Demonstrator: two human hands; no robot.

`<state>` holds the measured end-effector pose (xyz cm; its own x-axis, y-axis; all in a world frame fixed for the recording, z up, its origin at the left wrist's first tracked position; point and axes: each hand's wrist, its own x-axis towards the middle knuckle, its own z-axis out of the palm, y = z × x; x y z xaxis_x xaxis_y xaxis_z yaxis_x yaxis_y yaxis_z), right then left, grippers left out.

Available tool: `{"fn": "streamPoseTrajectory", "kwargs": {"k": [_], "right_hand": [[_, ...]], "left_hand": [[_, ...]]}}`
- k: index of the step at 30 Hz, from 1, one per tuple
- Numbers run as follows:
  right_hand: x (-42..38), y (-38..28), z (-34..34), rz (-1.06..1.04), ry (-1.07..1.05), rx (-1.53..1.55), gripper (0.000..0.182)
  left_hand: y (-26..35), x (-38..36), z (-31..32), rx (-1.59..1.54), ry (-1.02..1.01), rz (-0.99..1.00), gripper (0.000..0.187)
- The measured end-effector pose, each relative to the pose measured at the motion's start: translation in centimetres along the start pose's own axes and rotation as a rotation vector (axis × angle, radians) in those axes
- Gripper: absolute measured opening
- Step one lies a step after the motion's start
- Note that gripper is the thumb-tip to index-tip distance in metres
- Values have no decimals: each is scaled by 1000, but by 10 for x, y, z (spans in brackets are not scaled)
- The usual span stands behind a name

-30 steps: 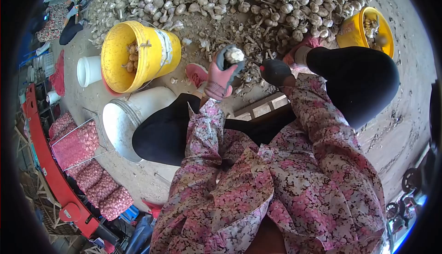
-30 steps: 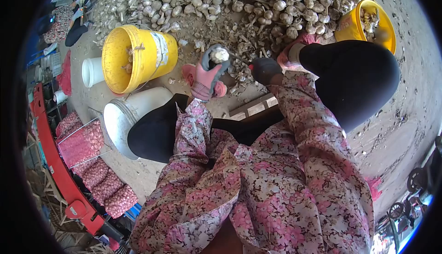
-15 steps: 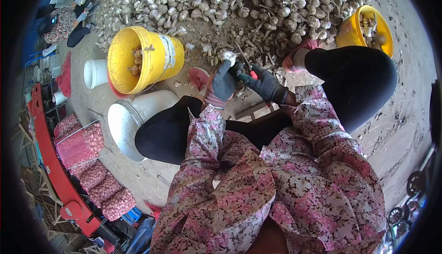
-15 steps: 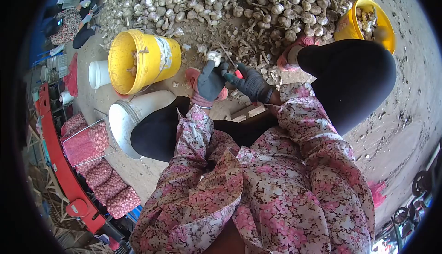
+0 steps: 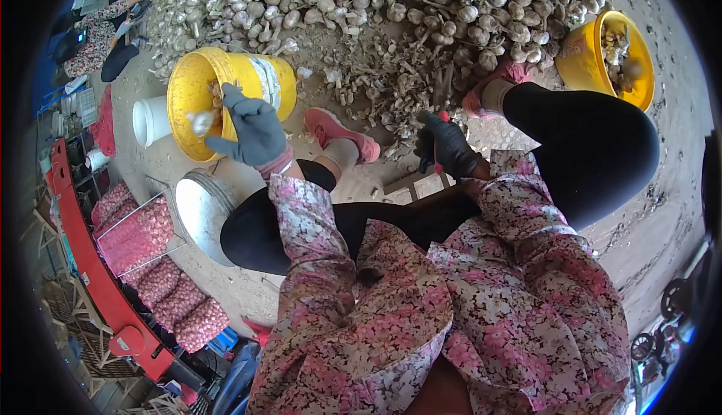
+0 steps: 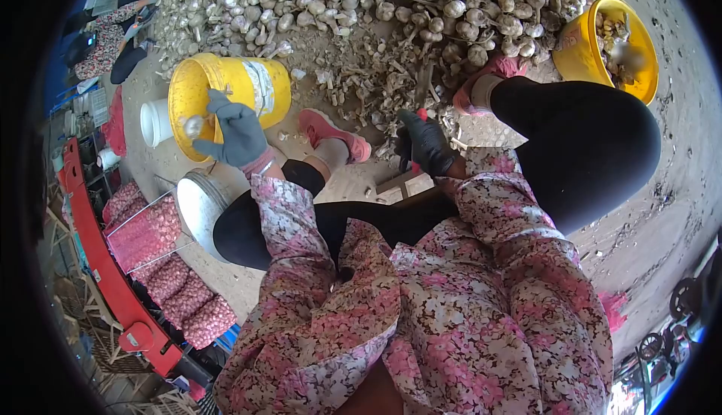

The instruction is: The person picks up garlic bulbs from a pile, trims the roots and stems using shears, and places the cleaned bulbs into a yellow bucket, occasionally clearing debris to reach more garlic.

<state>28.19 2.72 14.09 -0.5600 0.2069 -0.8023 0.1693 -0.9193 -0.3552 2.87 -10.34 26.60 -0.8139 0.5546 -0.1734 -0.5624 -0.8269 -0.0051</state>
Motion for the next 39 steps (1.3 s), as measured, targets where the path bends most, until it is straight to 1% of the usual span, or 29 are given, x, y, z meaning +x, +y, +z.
{"fn": "streamPoseTrajectory", "kwargs": {"k": [2,3,4,6,7,8,9,10,11,13,15,16,17,19,21,23,24,25,26,27,29,30,31,33,34,36,37,38,39], "right_hand": [[12,-3,-2,-17,57,54,32],[16,-5,-4,-37,117,116,33],[17,-10,-4,-34,112,146,31],[20,-15,-1,-62,136,182,31],[20,-18,1,-100,150,212,30],[17,-22,2,-104,160,206,29],[18,-23,4,-104,168,211,29],[20,-24,5,-144,221,222,26],[21,-26,6,-184,274,232,24],[23,-26,3,-175,290,232,23],[25,-26,-3,-167,253,221,24],[23,-30,-8,-62,225,185,25],[25,-29,-9,-57,221,187,25],[28,-24,-14,-109,234,256,32],[30,-16,-9,-146,281,317,32],[24,-19,-2,-125,249,239,32],[27,-12,-4,-114,192,199,31],[16,-19,11,-118,238,201,24],[15,-14,16,-128,275,213,24],[14,-10,16,-138,310,225,24],[6,-6,10,-127,298,230,22],[6,1,3,-72,255,271,25],[5,5,-2,-18,206,315,28],[0,6,-4,27,256,324,27],[-4,7,-3,38,328,414,27],[-8,5,-1,42,393,501,27],[-11,4,0,-11,411,496,26],[-14,1,0,-67,431,491,27],[-16,-4,-1,-75,433,492,27]], "left_hand": [[7,38,-43,296,-4,-103,28],[-4,53,-74,249,73,-307,22],[-7,76,-127,407,108,-489,20],[-75,64,-149,1094,478,-475,15],[-105,56,-147,1517,419,-471,16],[-111,64,-188,1741,381,-497,27],[-106,81,-255,2248,96,-438,39],[-123,77,-262,2314,177,-516,51],[-134,74,-266,2510,135,-576,57],[-149,51,-275,2820,-6,-586,60],[-151,34,-275,2893,-1,-517,59],[-149,29,-271,2961,-15,-445,58],[-145,24,-254,2967,-9,-446,58],[-130,21,-220,2349,395,-375,46],[-93,19,-245,2293,369,7,44],[-64,36,-254,2381,428,-367,53],[-67,37,-262,2369,410,-374,53],[-73,38,-262,2615,454,-364,60],[-76,40,-266,2862,498,-343,67],[-77,47,-269,2856,477,-344,67],[-64,60,-283,2943,431,-564,79],[-57,64,-292,2871,430,-479,67],[-56,65,-290,2875,421,-484,67],[-62,67,-266,2452,242,-509,48],[-80,54,-257,2333,95,-419,33],[-97,50,-350,2026,-116,-600,34],[-156,21,-223,2511,-772,-472,38],[-178,16,-221,2386,-991,-483,43],[-200,12,-227,2381,-1000,-479,43]]}}
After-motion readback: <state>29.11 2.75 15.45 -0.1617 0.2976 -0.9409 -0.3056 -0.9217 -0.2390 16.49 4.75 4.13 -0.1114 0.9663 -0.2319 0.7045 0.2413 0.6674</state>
